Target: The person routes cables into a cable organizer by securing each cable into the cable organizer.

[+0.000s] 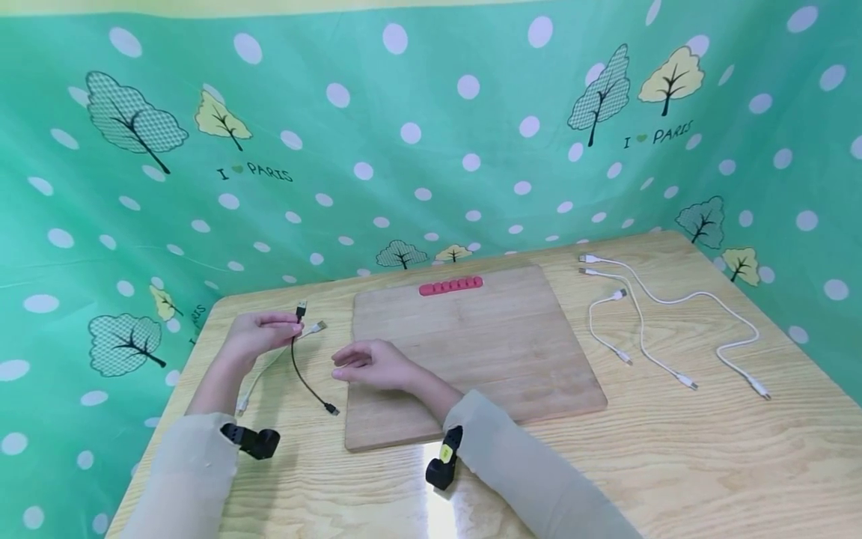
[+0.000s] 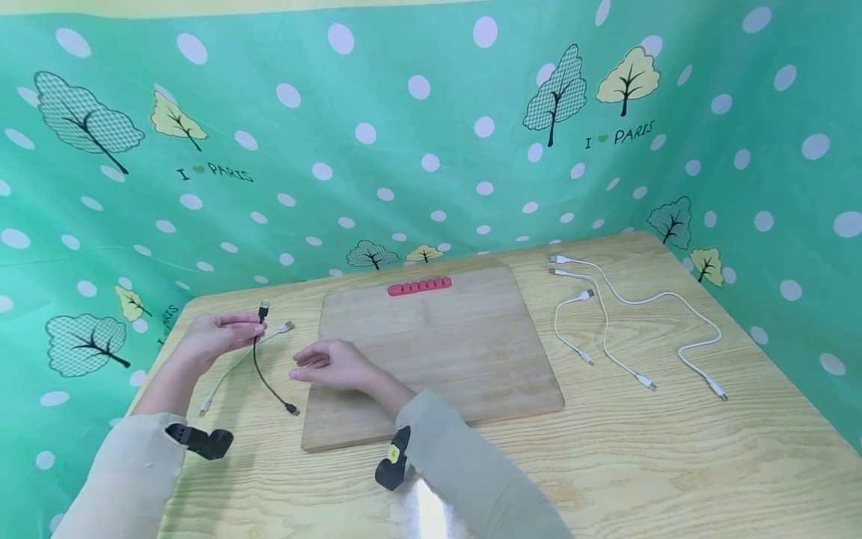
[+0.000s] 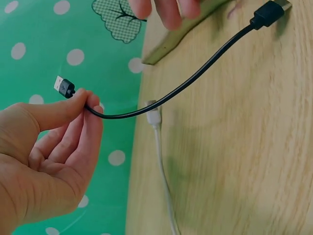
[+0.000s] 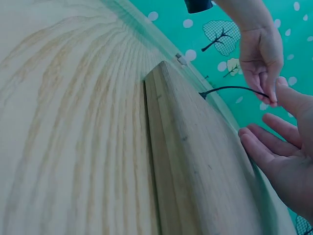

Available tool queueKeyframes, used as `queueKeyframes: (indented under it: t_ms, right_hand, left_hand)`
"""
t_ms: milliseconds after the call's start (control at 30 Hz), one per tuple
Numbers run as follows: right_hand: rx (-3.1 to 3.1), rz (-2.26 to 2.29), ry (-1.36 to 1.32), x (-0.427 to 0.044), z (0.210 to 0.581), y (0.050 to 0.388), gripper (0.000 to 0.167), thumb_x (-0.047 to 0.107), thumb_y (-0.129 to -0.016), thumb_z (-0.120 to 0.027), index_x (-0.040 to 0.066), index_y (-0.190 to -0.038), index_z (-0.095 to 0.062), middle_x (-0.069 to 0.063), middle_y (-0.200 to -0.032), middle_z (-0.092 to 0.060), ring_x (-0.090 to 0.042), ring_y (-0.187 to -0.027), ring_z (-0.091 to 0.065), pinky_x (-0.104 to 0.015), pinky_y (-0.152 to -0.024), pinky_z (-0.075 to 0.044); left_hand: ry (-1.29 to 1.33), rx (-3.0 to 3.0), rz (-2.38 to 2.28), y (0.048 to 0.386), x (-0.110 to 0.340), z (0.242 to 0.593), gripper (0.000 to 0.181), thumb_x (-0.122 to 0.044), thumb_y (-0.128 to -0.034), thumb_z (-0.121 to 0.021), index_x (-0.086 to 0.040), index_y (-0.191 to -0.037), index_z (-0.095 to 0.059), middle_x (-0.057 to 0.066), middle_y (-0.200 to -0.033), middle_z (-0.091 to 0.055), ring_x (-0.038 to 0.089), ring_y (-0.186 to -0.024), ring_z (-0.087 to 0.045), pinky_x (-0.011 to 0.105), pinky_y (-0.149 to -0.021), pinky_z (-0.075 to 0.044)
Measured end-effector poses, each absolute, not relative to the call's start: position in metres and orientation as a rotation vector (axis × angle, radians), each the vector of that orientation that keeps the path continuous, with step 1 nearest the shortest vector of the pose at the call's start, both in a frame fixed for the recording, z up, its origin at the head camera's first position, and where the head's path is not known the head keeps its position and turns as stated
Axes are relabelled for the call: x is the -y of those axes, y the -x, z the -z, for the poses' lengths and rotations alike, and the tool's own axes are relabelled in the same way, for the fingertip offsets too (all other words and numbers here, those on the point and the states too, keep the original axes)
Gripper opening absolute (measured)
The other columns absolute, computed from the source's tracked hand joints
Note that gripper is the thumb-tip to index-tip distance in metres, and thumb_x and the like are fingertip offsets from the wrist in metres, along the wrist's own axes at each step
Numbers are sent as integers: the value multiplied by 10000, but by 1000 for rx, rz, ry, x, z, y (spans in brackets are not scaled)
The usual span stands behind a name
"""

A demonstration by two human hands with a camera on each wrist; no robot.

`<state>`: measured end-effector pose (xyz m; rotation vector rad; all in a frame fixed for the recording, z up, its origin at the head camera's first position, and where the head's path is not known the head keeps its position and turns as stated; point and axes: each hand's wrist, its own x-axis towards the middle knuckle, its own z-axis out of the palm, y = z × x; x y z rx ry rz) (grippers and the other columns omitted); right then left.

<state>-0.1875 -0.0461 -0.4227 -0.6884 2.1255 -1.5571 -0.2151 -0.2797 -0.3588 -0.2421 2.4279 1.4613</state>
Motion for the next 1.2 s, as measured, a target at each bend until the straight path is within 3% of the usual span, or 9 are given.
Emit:
queueKeyframes:
  t_ms: [333, 567, 733, 900, 967, 1133, 1200]
  right_hand:
    - [-1931, 1587, 654, 62, 425, 176, 372, 178, -920, -647, 35, -1262, -608, -103, -1245, -673, -158, -1119, -665, -141, -905, -528]
    - [-1638, 1786, 523, 61, 420, 172, 377, 53, -905, -640, -16, -1272, -589, -174, -1232, -665, -262, -1092, -680, -274, -921, -568]
    - [-1690, 1810, 465, 61, 419, 173, 352, 57, -863, -693, 30, -1211, -647, -119, -1143, -718, -152, -999, -715, -221, -871, -576]
    - [-1752, 1850, 391, 60, 420, 173, 315, 37, -826, -728, 32, -1138, -686, -135, -1055, -742, -139, -929, -731, -216, -806, -591]
    - [-1776, 1864, 365, 59, 420, 173, 308, 32, -814, -738, 31, -1120, -694, -146, -1040, -742, -142, -914, -733, -211, -787, -592]
    - [-1790, 1916, 274, 56, 419, 172, 293, -1, -800, -740, 6, -1091, -702, -183, -1015, -739, -146, -852, -735, -239, -760, -605]
    - [-1772, 1947, 220, 54, 418, 172, 297, -33, -792, -735, -16, -1086, -698, -203, -1002, -735, -153, -824, -735, -265, -747, -614]
  left_hand:
    - [173, -2364, -1575, 214, 266, 345, 543, -193, -887, -694, 86, -1307, -491, -177, -821, -706, -40, -818, -683, 163, -817, -575]
    - [163, -2374, -1603, 216, 255, 335, 551, -195, -890, -691, 80, -1321, -483, -197, -824, -700, -42, -827, -683, 178, -851, -571]
    - [209, -2344, -1689, 222, 246, 333, 516, -144, -886, -691, 69, -1315, -500, -194, -786, -697, -36, -796, -684, 161, -814, -576]
    - [256, -2240, -1844, 228, 236, 336, 511, -80, -884, -678, 68, -1333, -487, -160, -769, -711, -26, -766, -688, 143, -770, -577]
    - [272, -2181, -1914, 230, 232, 339, 439, -57, -880, -675, 36, -1285, -535, -138, -763, -717, -14, -760, -694, 140, -759, -578]
    - [349, -2016, -2044, 238, 223, 345, 149, -3, -866, -672, -90, -987, -669, -71, -753, -727, 37, -743, -709, 165, -764, -587]
    - [389, -1961, -2069, 241, 220, 347, 198, 19, -862, -668, -81, -1033, -681, -49, -755, -730, 55, -745, -713, 175, -770, -590]
